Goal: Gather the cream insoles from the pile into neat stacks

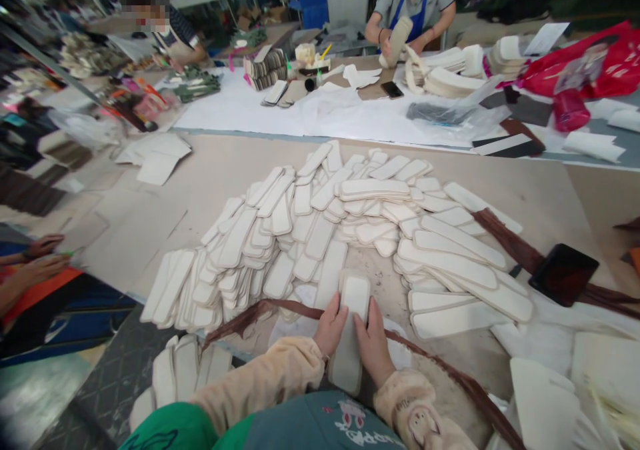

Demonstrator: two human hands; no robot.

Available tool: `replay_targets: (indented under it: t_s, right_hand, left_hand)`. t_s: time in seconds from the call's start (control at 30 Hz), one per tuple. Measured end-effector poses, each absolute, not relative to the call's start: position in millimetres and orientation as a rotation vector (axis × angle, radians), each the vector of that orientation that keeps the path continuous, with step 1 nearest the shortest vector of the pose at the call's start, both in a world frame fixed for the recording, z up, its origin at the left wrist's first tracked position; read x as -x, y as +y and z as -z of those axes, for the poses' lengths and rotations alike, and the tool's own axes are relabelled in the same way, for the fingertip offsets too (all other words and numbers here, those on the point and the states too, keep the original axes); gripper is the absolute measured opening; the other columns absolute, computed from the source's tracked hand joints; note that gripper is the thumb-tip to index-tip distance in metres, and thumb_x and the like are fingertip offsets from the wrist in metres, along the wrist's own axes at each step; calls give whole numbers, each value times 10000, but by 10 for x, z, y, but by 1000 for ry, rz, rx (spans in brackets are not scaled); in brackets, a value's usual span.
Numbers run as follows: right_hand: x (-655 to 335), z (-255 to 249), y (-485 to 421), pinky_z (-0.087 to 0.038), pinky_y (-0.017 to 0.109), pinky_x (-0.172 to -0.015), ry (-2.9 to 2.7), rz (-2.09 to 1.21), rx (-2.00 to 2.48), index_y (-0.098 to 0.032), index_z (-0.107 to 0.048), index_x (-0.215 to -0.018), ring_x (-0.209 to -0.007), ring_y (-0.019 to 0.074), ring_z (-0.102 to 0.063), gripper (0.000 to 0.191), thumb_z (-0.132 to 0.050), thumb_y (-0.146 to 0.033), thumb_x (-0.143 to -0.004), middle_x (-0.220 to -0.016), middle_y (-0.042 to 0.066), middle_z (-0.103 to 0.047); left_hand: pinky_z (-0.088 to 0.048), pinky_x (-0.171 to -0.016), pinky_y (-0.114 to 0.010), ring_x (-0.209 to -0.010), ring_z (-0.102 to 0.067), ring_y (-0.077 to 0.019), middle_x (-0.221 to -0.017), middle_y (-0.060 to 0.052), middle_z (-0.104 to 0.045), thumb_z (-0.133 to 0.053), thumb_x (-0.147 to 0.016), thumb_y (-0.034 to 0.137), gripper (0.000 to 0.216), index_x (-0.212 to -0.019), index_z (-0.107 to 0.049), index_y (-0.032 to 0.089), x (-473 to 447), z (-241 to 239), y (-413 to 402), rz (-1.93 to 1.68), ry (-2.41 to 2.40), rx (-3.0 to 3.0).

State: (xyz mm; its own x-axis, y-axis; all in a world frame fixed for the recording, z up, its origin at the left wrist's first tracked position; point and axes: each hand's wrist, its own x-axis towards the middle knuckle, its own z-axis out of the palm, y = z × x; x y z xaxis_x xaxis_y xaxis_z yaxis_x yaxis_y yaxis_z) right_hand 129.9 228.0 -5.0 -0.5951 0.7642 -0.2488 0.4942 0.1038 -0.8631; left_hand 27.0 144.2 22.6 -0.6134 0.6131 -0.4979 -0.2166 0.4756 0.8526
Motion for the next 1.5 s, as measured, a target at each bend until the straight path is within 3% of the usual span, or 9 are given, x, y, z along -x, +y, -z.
replay_targets:
  t_s: [0.23, 0.43, 0.57, 0.8, 0.97, 1.07, 1.2, 1.37, 1.5]
  right_hand:
    - [-1155, 67, 2420, -165, 479, -1167, -2147, -1460, 1262, -119, -217, -1486, -1426, 259, -215, 757, -386, -541, -880, -1542, 168, -233]
    - [-1131, -35, 2511, -198, 479, -1159, -2133, -1480, 1348, -128, -198, -1492, -1420, 265, -234, 811, -417, -583, -858, -1538, 170, -241]
    - [-1053, -144, 2733, -284, 489, -1122, -2209, -1351, 1245, -189, -263, -1466, -1388, 263, -301, 738, -427, -576, -859, -1507, 138, -307]
    - [-634, -281, 3022, -295, 495, -1113, -2381, -1089, 1016, -129, -423, -1350, -1310, 284, -395, 659, -443, -544, -838, -1389, 179, -450]
    - [-500, -258, 3060, -310, 518, -1103, -2416, -1066, 912, -148, -446, -1322, -1312, 295, -399, 624, -484, -515, -818, -1385, 168, -461]
    - [-436, -249, 3182, -384, 492, -1066, -2272, -1295, 961, -194, -440, -1325, -1272, 273, -467, 598, -523, -493, -814, -1373, 143, -489]
    - [-214, -371, 3541, -486, 445, -970, -1991, -1547, 1084, -178, -455, -1305, -1108, 257, -605, 602, -546, -486, -796, -1206, 155, -614]
    - [256, -655, 4293, -489, 411, -953, -2198, -1123, 901, -135, -428, -1349, -1110, 237, -598, 629, -513, -434, -802, -1237, 152, -596]
    - [652, -779, 5020, -392, 414, -1046, -2572, -633, 946, -108, -445, -1355, -1245, 263, -493, 567, -459, -345, -841, -1356, 169, -516]
  left_hand:
    - [-185, -1187, -342, -1400, -311, -207, -1503, -165, -326, -393, -899, 406, 661, -1436, -333, 26, -297, -167, 1456, -1257, 1903, -419]
    - [-241, -1163, -368, -1360, -373, -224, -1455, -152, -420, -414, -899, 382, 564, -1385, -421, 94, -82, -212, 1483, -1291, 1982, -427]
    - [-295, -1102, -426, -1268, -438, -288, -1300, -181, -530, -544, -829, 334, 487, -1263, -499, 119, 325, -269, 1510, -963, 2318, -574]
    - [-394, -966, -420, -1146, -491, -326, -1194, -181, -511, -746, -647, 211, 595, -1171, -472, 140, 518, -351, 1662, -465, 2440, -744]
    - [-395, -972, -394, -1128, -537, -296, -1211, -157, -544, -702, -585, 92, 691, -1225, -450, 164, 617, -209, 1633, -774, 2330, -476]
    - [-424, -935, -373, -1025, -598, -260, -1026, -92, -659, -652, -619, 106, 492, -1098, -555, 166, 830, -204, 1485, -983, 2101, -386]
    - [-478, -731, -293, -797, -631, -205, -797, -17, -690, -641, -641, 199, 187, -826, -637, 166, 1202, -399, 1124, -1056, 1823, -464]
    - [-437, -599, -245, -668, -609, -171, -759, -5, -684, -776, -568, 414, 401, -877, -670, 183, 1479, -615, 538, -1249, 1432, -283]
    - [-443, -559, -259, -600, -611, -170, -744, -14, -682, -804, -547, 431, 434, -906, -674, 226, 1271, -560, 240, -1423, 1270, -52]
